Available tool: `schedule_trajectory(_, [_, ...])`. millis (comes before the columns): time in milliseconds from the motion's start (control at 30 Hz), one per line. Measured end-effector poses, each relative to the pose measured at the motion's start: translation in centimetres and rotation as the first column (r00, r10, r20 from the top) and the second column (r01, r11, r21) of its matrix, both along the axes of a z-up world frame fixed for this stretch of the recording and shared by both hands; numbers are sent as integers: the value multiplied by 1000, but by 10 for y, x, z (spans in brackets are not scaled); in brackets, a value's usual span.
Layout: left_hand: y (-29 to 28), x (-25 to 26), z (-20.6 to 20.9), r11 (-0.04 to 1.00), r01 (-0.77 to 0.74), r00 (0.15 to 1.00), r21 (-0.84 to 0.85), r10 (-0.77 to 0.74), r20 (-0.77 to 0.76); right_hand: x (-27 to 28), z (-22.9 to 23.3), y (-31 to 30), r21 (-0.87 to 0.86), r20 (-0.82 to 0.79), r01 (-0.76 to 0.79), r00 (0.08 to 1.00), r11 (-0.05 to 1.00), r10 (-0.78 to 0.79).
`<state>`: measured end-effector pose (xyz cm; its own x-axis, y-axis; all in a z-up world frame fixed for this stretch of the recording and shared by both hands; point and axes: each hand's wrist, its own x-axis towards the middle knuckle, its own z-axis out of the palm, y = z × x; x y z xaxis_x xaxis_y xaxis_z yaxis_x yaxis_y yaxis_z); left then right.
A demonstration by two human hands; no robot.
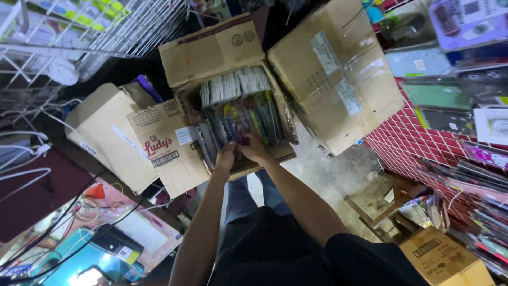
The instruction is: The person takes packaged phone cases out of cardboard boxes and hangs them on hooks on a red display wall. They repeatedly reach into the boxes, pick up a case, and attach it to an empty hook among the other displayed cases.
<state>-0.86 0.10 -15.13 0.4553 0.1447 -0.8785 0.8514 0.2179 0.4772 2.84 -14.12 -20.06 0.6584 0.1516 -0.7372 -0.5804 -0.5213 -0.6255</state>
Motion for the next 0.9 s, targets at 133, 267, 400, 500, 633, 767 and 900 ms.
schedule_trajectory(133, [-9, 0, -6, 999, 28, 1000, -19, -28, -14, -2, -3, -8, 97, 11, 91, 996, 991, -92])
schedule_trajectory(267, [-14, 5, 18, 949, -96, 994, -300, 106, 18, -3, 13, -13, 143, 23, 117, 992, 983, -122])
schedule_trajectory(400, [-10, 3, 44, 936, -80, 992, -343, 110, 69, -11, 24, -29, 77, 143, 78, 986, 994, -88])
schedule_trajectory(500, [0, -1, 78, 954, -45, 987, -297, 88, 132, -15, 71, -37, 188, 208, 190, 951, 963, -228])
schedule_trajectory(633, [18, -17, 69, 979, -34, 974, -200, 78, 213, -32, 94, -55, 236, 126, 387, 897, 891, -423])
schedule_trajectory(767, [16, -25, 69, 962, 260, 818, -79, -177, 547, -47, 166, -54, 450, -222, 654, 742, 608, -633])
schedule_trajectory(900, [-12, -24, 172, 866, 386, 832, -319, -178, 526, -84, 141, -71, 566, -209, 641, 720, 518, -662])
